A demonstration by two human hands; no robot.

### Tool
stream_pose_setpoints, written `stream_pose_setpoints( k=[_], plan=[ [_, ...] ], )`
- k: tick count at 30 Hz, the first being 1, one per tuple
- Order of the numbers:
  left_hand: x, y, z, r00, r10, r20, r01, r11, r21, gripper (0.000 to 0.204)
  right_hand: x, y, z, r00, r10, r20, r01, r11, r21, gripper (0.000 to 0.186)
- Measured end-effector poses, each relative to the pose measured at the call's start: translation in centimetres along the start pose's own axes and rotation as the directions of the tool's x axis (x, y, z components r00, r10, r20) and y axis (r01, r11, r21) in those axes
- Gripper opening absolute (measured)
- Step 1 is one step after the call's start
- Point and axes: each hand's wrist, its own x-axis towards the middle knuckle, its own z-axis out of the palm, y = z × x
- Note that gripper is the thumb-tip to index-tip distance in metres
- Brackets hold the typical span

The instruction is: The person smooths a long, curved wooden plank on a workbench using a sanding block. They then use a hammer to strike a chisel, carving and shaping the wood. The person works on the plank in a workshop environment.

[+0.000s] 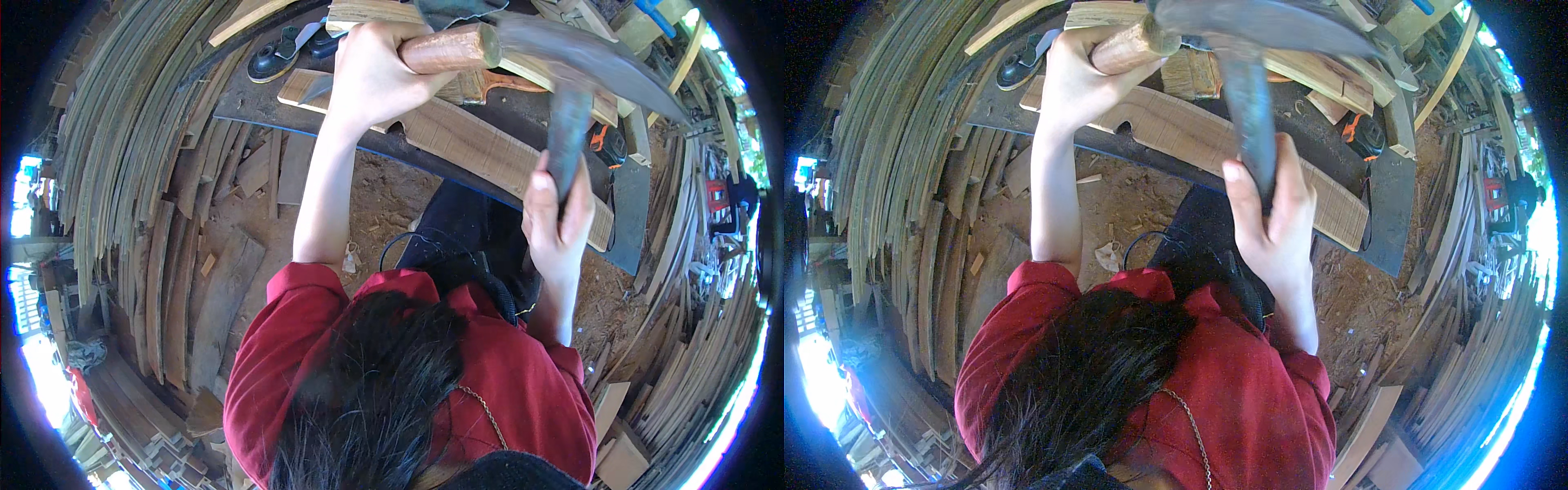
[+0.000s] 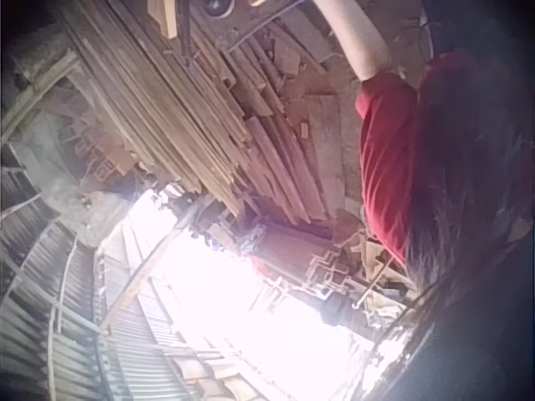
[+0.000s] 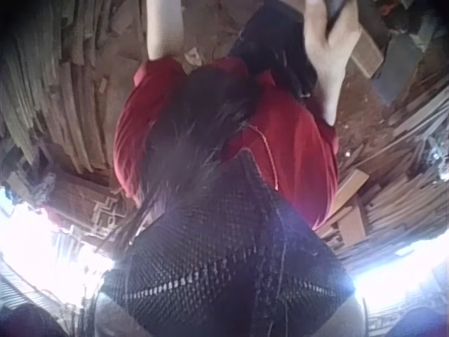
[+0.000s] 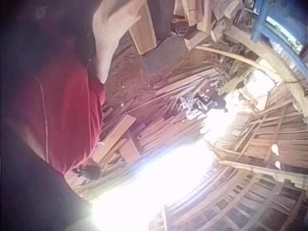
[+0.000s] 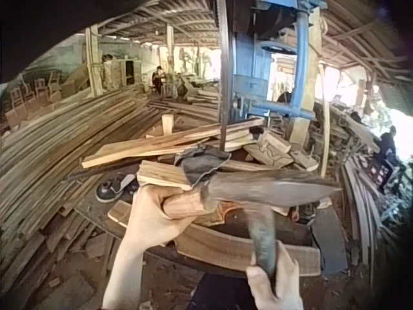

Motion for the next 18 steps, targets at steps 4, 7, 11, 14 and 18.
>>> stream_pose_setpoints(
  k=[4, 7, 11, 14, 18],
  plan=[
    [1.2, 0.2, -0.4, 0.995, -0.052, -0.084, 0.034, 0.979, -0.203, 0.028, 0.4, -1.8, 0.6, 0.98, -0.136, -0.146, 0.177, 0.929, 0.325, 0.026],
    [2.0, 1.6, -1.4, 0.988, -0.157, -0.001, 0.148, 0.933, -0.329, 0.024, 1.1, -2.5, 1.0, 0.982, -0.116, -0.148, 0.155, 0.946, 0.285, 0.023],
    [0.6, 0.2, 0.4, 0.991, -0.126, -0.045, 0.125, 0.992, -0.022, 0.025, 2.3, -2.7, -0.3, 0.998, 0.049, 0.045, -0.044, 0.993, -0.105, 0.02],
    [0.4, 0.0, 0.7, 0.993, -0.074, -0.09, 0.07, 0.996, -0.051, 0.024, 2.0, -2.5, -0.4, 0.996, -0.044, -0.074, 0.052, 0.993, 0.106, 0.02],
    [0.7, 0.5, 0.1, 0.996, -0.09, -0.025, 0.089, 0.996, -0.015, 0.029, 1.2, -2.3, 0.3, 0.982, -0.118, -0.15, 0.177, 0.859, 0.481, 0.017]
  ],
)
